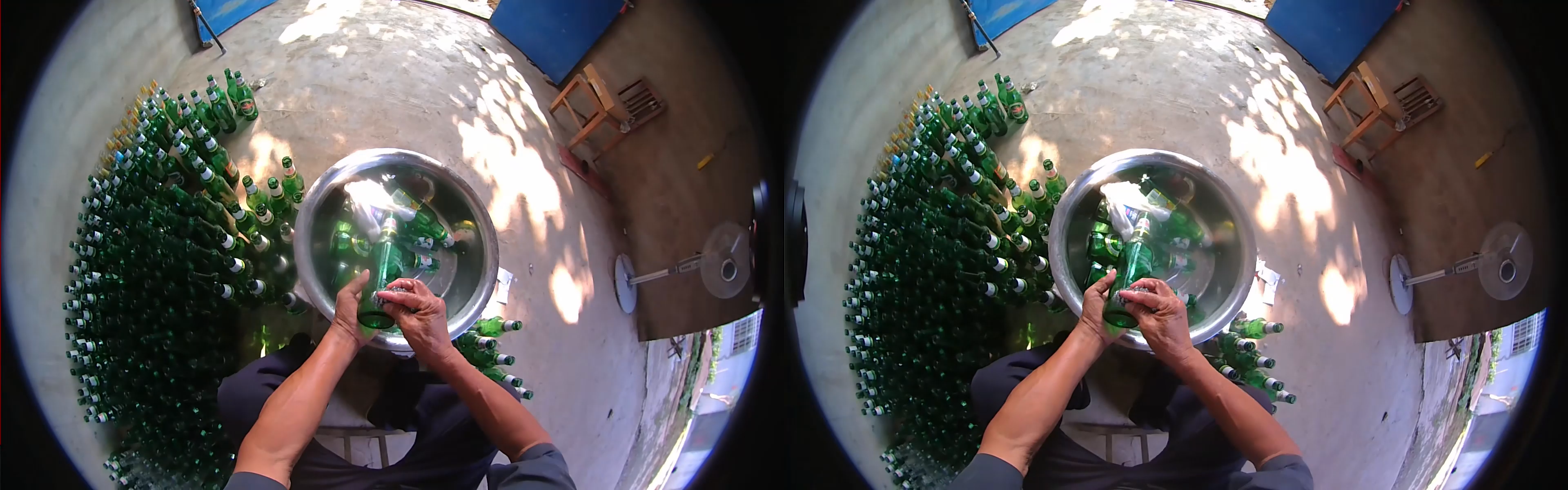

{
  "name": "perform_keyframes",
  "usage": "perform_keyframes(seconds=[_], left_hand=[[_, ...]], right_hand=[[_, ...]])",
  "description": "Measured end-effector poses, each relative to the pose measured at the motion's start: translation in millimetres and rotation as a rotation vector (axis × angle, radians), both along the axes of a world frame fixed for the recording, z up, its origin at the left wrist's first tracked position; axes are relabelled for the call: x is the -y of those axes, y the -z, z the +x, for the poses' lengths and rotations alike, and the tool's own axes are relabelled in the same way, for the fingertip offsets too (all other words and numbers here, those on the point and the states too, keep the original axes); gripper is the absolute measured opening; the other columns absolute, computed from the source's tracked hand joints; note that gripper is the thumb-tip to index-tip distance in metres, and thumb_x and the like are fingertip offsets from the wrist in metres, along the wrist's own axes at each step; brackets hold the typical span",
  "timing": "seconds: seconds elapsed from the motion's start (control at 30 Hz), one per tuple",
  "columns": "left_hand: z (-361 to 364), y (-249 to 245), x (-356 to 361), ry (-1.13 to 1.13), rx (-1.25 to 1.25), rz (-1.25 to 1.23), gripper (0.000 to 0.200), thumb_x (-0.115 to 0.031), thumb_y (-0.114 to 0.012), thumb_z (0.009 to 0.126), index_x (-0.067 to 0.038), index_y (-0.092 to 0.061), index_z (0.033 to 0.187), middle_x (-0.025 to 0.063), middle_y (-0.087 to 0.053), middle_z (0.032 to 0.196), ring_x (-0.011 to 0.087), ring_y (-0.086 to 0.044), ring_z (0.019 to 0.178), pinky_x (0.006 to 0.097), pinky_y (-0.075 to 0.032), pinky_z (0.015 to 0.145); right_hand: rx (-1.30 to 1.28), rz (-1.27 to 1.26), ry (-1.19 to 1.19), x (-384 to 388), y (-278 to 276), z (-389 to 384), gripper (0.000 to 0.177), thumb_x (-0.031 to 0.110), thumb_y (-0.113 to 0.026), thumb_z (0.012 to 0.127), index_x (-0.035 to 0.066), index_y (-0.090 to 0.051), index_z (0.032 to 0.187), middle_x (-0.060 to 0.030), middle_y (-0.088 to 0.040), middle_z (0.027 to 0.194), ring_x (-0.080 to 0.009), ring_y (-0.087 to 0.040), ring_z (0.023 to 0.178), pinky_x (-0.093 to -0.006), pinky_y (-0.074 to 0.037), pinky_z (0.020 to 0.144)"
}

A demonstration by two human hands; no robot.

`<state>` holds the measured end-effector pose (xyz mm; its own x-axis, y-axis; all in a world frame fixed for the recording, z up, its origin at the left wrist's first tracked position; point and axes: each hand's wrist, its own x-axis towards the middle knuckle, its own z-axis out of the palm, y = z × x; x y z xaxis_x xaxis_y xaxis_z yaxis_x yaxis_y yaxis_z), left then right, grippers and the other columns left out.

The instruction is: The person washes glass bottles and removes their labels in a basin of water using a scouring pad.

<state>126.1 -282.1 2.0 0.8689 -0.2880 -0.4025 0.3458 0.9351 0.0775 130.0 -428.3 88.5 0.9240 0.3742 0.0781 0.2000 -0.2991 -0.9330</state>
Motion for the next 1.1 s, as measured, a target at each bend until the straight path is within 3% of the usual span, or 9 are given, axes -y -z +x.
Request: perform_keyframes(seconds=[0.1,0.27,0.43,0.57,0.7,0.77,0.83,0.97,1.1], left_hand=[[-0.6,4.5,-1.4,0.036,0.009,-0.033,0.049,-0.044,-0.051,0.102,-0.002,-0.064,0.123,0.0171,-0.071,0.116,0.0335,-0.068,0.107,0.0497,-0.054,0.098],[1.0,5.1,-1.0,0.122,0.049,0.095,0.046,-0.049,-0.049,0.101,-0.01,-0.069,0.117,0.0142,-0.074,0.105,0.0354,-0.071,0.095,0.057,-0.056,0.077],[6.5,8.7,1.3,0.011,-0.044,-0.035,0.046,-0.045,-0.049,0.103,-0.006,-0.067,0.119,0.0152,-0.074,0.107,0.0334,-0.071,0.097,0.0524,-0.056,0.087],[6.6,7.3,0.2,-0.004,-0.009,-0.042,0.047,-0.041,-0.049,0.104,-0.001,-0.065,0.121,0.0161,-0.073,0.109,0.0341,-0.071,0.101,0.0463,-0.055,0.098],[-1.5,-0.3,-8.0,0.115,0.042,-0.059,0.045,-0.043,-0.048,0.104,-0.006,-0.066,0.123,0.0144,-0.074,0.109,0.0334,-0.072,0.097,0.0529,-0.059,0.085],[0.3,-0.3,-2.9,0.065,0.04,0.004,0.047,-0.045,-0.049,0.103,-0.005,-0.064,0.121,0.0141,-0.073,0.103,0.0286,-0.07,0.095,0.0474,-0.059,0.081],[1.0,9.8,-3.2,0.056,0.039,-0.049,0.045,-0.042,-0.047,0.104,-0.006,-0.066,0.123,0.0146,-0.073,0.112,0.0326,-0.072,0.098,0.0531,-0.059,0.086],[5.1,8.5,2.1,0.025,0.018,-0.031,0.048,-0.042,-0.047,0.104,-0.001,-0.065,0.122,0.0163,-0.072,0.115,0.0324,-0.07,0.104,0.0462,-0.054,0.099],[2.0,9.5,-5.9,0.106,0.049,-0.073,0.048,-0.046,-0.046,0.103,-0.007,-0.068,0.12,0.0153,-0.074,0.105,0.035,-0.071,0.094,0.0583,-0.055,0.087]], right_hand=[[-0.03,0.018,0.046,-1.9,16.0,26.2,0.025,-0.002,-0.075,0.086,0.009,-0.081,0.107,-0.0056,-0.068,0.113,-0.0151,-0.065,0.103,-0.0268,-0.051,0.09],[0.065,0.037,0.132,-5.6,42.9,66.7,0.022,0.001,-0.072,0.085,0.009,-0.081,0.103,-0.0094,-0.07,0.107,-0.0238,-0.066,0.103,-0.0322,-0.052,0.09],[0.04,-0.037,-0.026,-1.6,3.6,13.5,0.025,-0.003,-0.075,0.085,0.011,-0.082,0.106,-0.0057,-0.069,0.111,-0.0162,-0.064,0.106,-0.0288,-0.051,0.092],[-0.044,0.015,0.045,-1.0,5.3,6.2,0.029,-0.003,-0.075,0.083,0.014,-0.082,0.106,-0.0071,-0.068,0.113,-0.0201,-0.066,0.104,-0.0313,-0.052,0.09],[-0.049,0.038,0.09,-2.4,26.0,44.7,0.025,-0.001,-0.076,0.084,0.013,-0.082,0.105,-0.0082,-0.069,0.109,-0.0199,-0.067,0.101,-0.0298,-0.053,0.088],[0.016,-0.011,0.073,-3.4,24.4,51.7,0.025,-0.001,-0.076,0.084,0.013,-0.082,0.104,-0.0081,-0.068,0.109,-0.0203,-0.067,0.102,-0.0302,-0.053,0.088],[0.072,-0.063,0.059,-4.8,21.9,46.9,0.024,-0.001,-0.076,0.083,0.013,-0.082,0.103,-0.0079,-0.068,0.109,-0.0207,-0.067,0.102,-0.0305,-0.053,0.089],[0.004,-0.067,-0.024,-2.2,1.8,16.7,0.026,0.0,-0.077,0.082,0.014,-0.082,0.103,-0.0079,-0.068,0.109,-0.021,-0.067,0.102,-0.0315,-0.053,0.089],[0.071,-0.06,0.023,-3.7,25.5,54.2,0.023,0.002,-0.075,0.084,0.011,-0.082,0.103,-0.0106,-0.069,0.109,-0.0234,-0.067,0.102,-0.0334,-0.053,0.087]])
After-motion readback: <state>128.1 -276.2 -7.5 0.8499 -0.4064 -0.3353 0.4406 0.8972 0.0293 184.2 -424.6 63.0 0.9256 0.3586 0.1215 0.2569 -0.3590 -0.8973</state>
